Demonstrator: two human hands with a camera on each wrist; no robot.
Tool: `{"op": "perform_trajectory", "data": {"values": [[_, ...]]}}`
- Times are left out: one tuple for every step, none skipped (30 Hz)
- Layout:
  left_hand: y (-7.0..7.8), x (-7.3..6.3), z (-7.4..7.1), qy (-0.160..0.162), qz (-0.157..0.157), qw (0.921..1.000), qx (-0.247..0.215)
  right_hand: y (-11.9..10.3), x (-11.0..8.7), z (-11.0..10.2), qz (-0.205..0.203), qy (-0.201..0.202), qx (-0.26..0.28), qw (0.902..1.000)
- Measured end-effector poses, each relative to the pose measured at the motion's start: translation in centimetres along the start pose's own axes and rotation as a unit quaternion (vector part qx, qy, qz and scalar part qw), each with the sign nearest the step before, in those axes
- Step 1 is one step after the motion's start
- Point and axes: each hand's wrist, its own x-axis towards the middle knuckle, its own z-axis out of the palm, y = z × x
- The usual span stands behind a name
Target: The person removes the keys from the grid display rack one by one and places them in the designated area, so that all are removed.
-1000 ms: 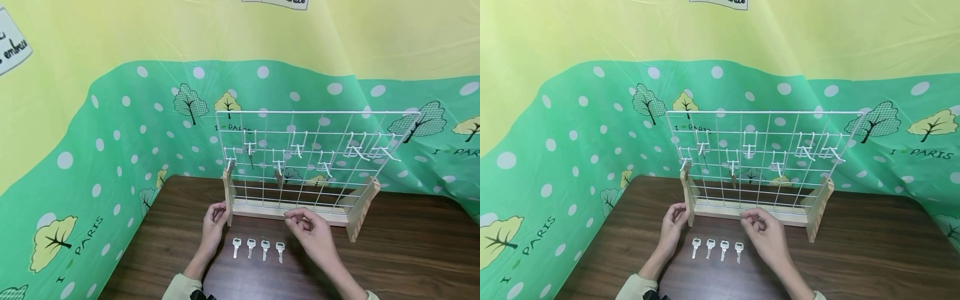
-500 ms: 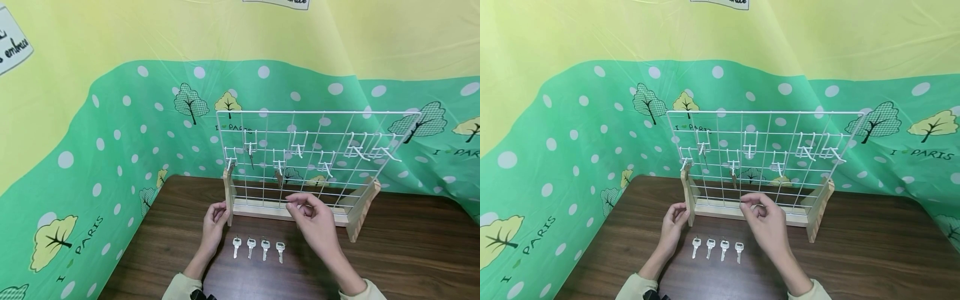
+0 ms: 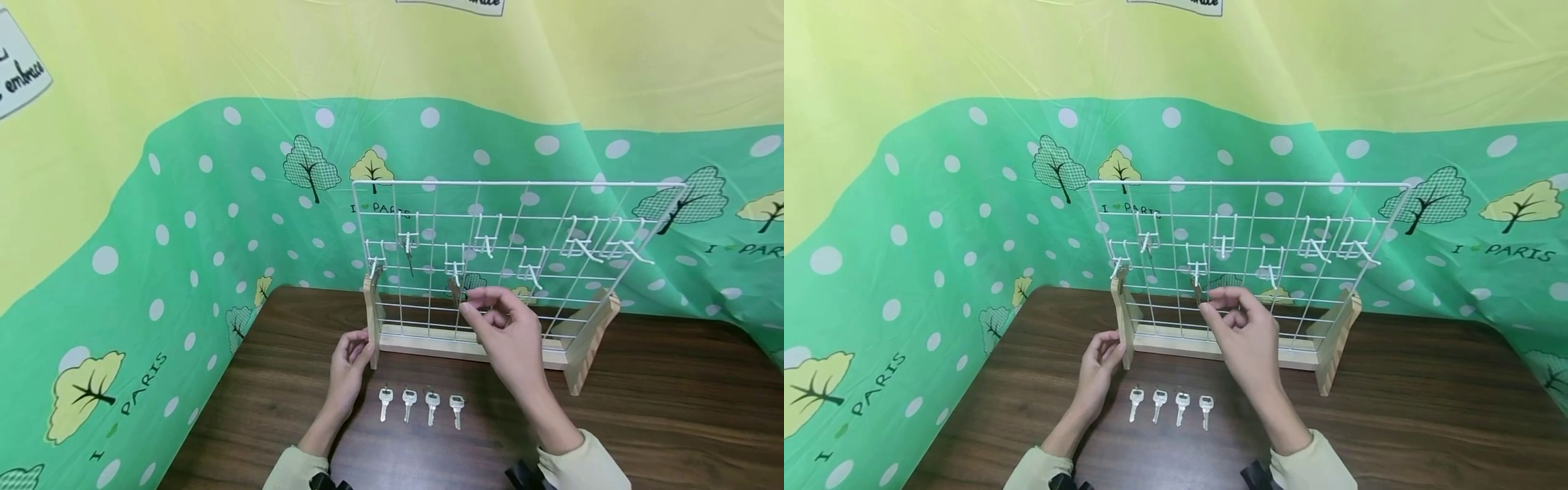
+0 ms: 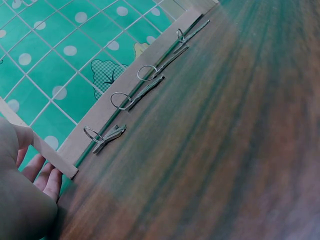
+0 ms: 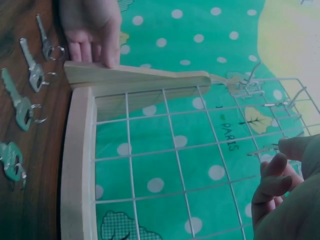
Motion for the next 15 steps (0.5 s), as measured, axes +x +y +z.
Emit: {"op": "perform_trajectory", "data": {"values": [[0.0,0.0,0.0,0.000,0.000,1.0000,0.000,0.0,0.1,0.1,0.003,0.000,-0.001,1.0000],[0.0,0.0,0.0,0.000,0.000,1.0000,0.000,-0.1,0.2,0.2,0.006,0.000,-0.001,1.0000],[0.0,0.0,0.0,0.000,0.001,1.0000,0.002,-0.1,0.3,0.3,0.008,0.000,-0.001,1.0000],[0.0,-0.1,0.0,0.001,0.001,1.0000,0.001,-0.2,0.4,0.3,0.010,0.000,-0.002,0.9999],[-0.1,-0.1,0.0,0.000,0.002,1.0000,0.003,-0.2,0.5,0.4,0.011,0.000,-0.002,0.9999],[-0.1,-0.1,0.0,0.000,0.004,1.0000,0.003,-0.3,0.6,0.5,0.012,0.000,-0.004,0.9999],[-0.1,-0.1,0.0,0.000,0.006,1.0000,0.004,-0.4,0.7,0.5,0.013,-0.001,-0.004,0.9999],[-0.1,-0.1,0.0,0.001,0.008,1.0000,0.005,-0.5,0.8,0.6,0.014,-0.002,-0.003,0.9999],[-0.1,-0.1,0.0,0.000,0.010,0.9999,0.007,-0.6,0.9,0.7,0.015,-0.003,-0.003,0.9999],[-0.1,-0.1,0.0,0.000,0.011,0.9999,0.006,-0.7,1.0,0.7,0.016,-0.005,-0.001,0.9999],[-0.1,-0.1,0.0,0.001,0.010,0.9999,0.005,-0.8,1.1,0.8,0.018,-0.007,0.001,0.9998],[-0.1,-0.1,0.0,0.002,0.007,1.0000,0.003,-1.0,1.2,0.8,0.020,-0.009,0.003,0.9997],[0.0,-0.1,0.0,0.002,0.005,1.0000,0.003,-1.1,1.3,0.9,0.023,-0.010,0.006,0.9997],[0.0,-0.1,0.0,0.002,0.004,1.0000,0.002,-1.2,1.4,0.9,0.025,-0.011,0.006,0.9996],[0.0,-0.1,0.0,0.001,0.003,1.0000,0.000,-1.3,1.5,0.9,0.026,-0.014,0.005,0.9995]]}}
